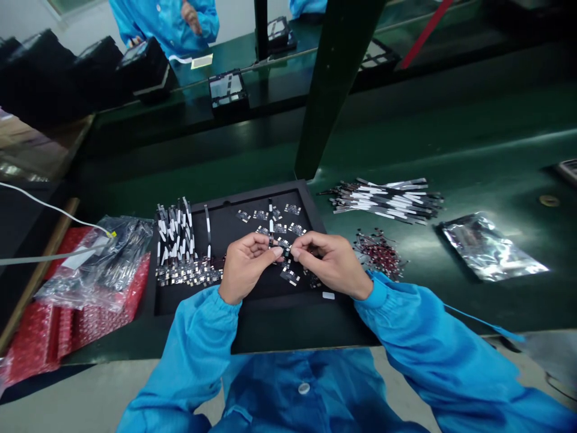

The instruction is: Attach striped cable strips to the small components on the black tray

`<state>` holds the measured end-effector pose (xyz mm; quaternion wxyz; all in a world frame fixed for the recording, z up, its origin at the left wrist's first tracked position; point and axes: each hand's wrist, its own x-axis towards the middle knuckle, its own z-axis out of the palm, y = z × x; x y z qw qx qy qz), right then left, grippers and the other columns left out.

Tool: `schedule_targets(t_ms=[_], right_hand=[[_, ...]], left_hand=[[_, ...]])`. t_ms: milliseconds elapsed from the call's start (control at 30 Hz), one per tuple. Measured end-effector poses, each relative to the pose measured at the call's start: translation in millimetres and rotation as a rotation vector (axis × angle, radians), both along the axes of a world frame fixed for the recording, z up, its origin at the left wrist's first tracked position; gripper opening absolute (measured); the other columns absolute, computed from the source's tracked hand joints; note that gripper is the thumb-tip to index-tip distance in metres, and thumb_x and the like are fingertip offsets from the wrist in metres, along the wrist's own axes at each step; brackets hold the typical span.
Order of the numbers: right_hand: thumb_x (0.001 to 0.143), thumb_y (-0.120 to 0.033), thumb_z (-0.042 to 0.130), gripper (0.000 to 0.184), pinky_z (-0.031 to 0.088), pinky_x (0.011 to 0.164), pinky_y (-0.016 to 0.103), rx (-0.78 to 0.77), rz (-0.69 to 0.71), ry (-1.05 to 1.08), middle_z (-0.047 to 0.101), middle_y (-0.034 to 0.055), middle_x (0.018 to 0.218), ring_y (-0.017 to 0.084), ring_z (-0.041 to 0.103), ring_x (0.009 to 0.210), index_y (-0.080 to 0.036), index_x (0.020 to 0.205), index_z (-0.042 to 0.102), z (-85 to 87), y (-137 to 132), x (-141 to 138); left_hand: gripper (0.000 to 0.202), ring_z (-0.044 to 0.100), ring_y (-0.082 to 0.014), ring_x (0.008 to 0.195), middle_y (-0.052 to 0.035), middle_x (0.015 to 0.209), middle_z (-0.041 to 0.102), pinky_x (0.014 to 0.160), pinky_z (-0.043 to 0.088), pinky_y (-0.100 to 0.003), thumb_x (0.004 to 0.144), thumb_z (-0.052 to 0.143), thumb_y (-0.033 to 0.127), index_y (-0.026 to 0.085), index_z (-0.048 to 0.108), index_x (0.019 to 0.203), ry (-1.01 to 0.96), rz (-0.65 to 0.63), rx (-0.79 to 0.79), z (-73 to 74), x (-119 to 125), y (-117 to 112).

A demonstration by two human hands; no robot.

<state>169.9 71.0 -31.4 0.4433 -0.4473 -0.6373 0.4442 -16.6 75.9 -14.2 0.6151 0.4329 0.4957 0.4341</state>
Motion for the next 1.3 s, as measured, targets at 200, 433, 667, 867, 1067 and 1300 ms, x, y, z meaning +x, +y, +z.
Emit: schedule_targets(t_ms=[200, 433, 667, 867, 1067, 1300], right_hand=[[0.090, -0.030, 0.066, 0.015, 0.047, 0.048, 0.021, -0.072, 0.039, 0.048, 0.068, 0.0016, 0.071, 0.010, 0.057, 0.055, -0.017, 0.082, 0.069, -1.7, 0, 1], [0.088, -0.038, 0.070, 0.022, 0.054, 0.050, 0.023, -0.205, 0.100, 0.149, 0.068, 0.0021, 0.071, 0.011, 0.061, 0.055, -0.017, 0.084, 0.070, -3.3, 0, 2], [0.082, -0.041, 0.077, 0.025, 0.058, 0.052, 0.022, -0.318, 0.218, 0.236, 0.069, 0.0025, 0.070, 0.013, 0.065, 0.062, -0.016, 0.086, 0.075, 0.7, 4, 6], [0.083, -0.042, 0.076, 0.025, 0.061, 0.058, 0.025, -0.320, 0.281, 0.229, 0.076, 0.0050, 0.082, 0.015, 0.068, 0.067, -0.017, 0.087, 0.078, -1.5, 8, 9], [0.080, -0.042, 0.078, 0.023, 0.060, 0.059, 0.025, -0.322, 0.281, 0.231, 0.077, 0.0037, 0.079, 0.014, 0.067, 0.064, -0.019, 0.085, 0.080, -2.9, 9, 11], [0.082, -0.039, 0.078, 0.021, 0.059, 0.060, 0.025, -0.323, 0.291, 0.219, 0.077, 0.0034, 0.078, 0.014, 0.067, 0.063, -0.019, 0.086, 0.080, -3.0, 10, 12]], left_hand=[[0.027, 0.071, -0.0152, 0.067, 0.0002, 0.070, 0.069, 0.071, 0.059, -0.027, 0.070, 0.086, 0.028, 0.014, 0.068, 0.084, 0.009, -0.025, 0.008, -2.2, -1, 0], [0.025, 0.071, -0.0160, 0.066, -0.0037, 0.075, 0.073, 0.069, 0.059, -0.029, 0.070, 0.086, 0.029, 0.013, 0.072, 0.084, 0.014, -0.055, -0.007, -3.1, -1, 0], [0.023, 0.068, -0.0132, 0.061, -0.0021, 0.067, 0.071, 0.064, 0.056, -0.024, 0.068, 0.088, 0.027, 0.013, 0.073, 0.080, -0.001, -0.141, -0.035, -2.3, -6, 1], [0.024, 0.069, -0.0145, 0.062, -0.0039, 0.069, 0.073, 0.065, 0.056, -0.026, 0.069, 0.088, 0.029, 0.013, 0.073, 0.079, 0.020, -0.186, -0.048, -1.0, -7, 1], [0.024, 0.069, -0.0160, 0.063, -0.0044, 0.070, 0.072, 0.066, 0.056, -0.027, 0.069, 0.087, 0.031, 0.013, 0.074, 0.080, 0.030, -0.205, -0.052, -1.0, -7, 1], [0.023, 0.069, -0.0143, 0.063, -0.0035, 0.070, 0.072, 0.065, 0.055, -0.025, 0.070, 0.087, 0.030, 0.013, 0.074, 0.079, 0.018, -0.214, -0.062, -1.2, -8, 1]])
